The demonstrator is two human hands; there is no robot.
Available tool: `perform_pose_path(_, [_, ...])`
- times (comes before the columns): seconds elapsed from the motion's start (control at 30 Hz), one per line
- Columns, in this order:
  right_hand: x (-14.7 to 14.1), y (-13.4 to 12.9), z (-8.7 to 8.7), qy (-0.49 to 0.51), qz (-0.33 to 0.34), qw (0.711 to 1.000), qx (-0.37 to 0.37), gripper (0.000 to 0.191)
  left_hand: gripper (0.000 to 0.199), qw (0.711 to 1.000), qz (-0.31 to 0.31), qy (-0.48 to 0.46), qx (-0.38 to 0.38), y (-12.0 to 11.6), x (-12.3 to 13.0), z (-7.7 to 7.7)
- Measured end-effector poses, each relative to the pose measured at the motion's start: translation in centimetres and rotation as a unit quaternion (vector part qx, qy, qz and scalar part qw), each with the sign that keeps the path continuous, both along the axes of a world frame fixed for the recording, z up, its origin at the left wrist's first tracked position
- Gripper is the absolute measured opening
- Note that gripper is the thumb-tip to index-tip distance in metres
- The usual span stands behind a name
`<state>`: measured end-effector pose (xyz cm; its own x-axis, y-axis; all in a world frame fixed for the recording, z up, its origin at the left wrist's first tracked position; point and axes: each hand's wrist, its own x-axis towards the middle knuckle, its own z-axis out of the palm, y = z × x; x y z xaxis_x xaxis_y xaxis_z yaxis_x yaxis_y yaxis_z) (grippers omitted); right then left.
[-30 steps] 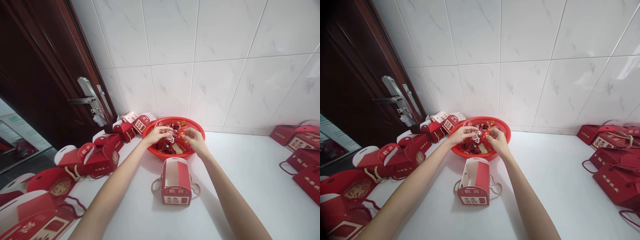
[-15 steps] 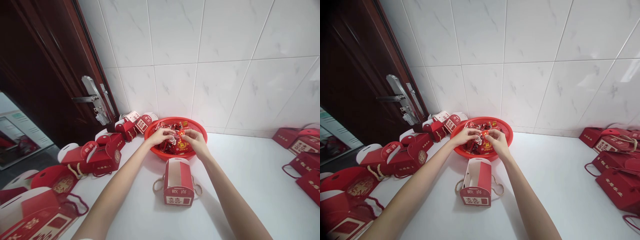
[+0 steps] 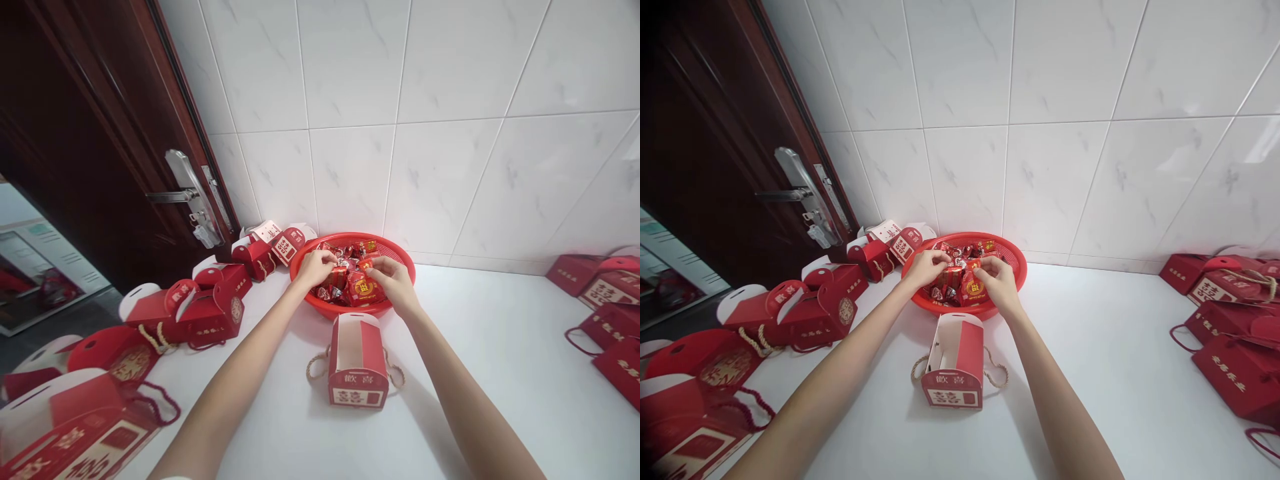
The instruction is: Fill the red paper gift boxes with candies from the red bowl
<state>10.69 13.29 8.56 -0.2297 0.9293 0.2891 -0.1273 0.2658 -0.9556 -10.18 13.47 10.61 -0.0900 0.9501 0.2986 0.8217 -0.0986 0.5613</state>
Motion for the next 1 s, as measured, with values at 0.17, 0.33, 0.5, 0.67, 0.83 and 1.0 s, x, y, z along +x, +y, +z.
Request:
perform_pose_path(0.17, [0.0, 0.1, -0.1, -0.003, -0.016, 1.000, 0.009, 0.033, 0.033, 0.974, -0.197, 0.105, -0.048, 0.3, 0.5, -0.6])
perform_pose_path(0.33, [0.0, 0.0, 0.1, -0.007, -0.024, 1.000, 0.013, 0.036, 0.069, 0.949, -0.220, 0.175, -0.146, 0.6, 0.6, -1.0])
perform_pose_path(0.5, [0.0, -0.1, 0.1, -0.002, -0.036, 0.999, 0.012, 0.033, 0.066, 0.943, -0.217, 0.201, -0.153, 0.9, 0.5, -1.1])
perform_pose_path(0.67, [0.0, -0.1, 0.0, 0.011, -0.039, 0.999, 0.009, 0.031, 0.080, 0.940, -0.214, 0.211, -0.159, 0.6, 0.7, -1.2])
perform_pose_path(0.83, [-0.2, 0.1, -0.3, 0.015, -0.055, 0.998, 0.023, 0.031, 0.078, 0.942, -0.285, 0.149, -0.097, 0.2, 1.0, -0.8])
perform_pose_path(1.0, [-0.2, 0.3, -0.2, 0.000, -0.061, 0.997, 0.037, 0.031, 0.050, 0.942, -0.309, 0.091, -0.093, 0.2, 1.1, -0.4])
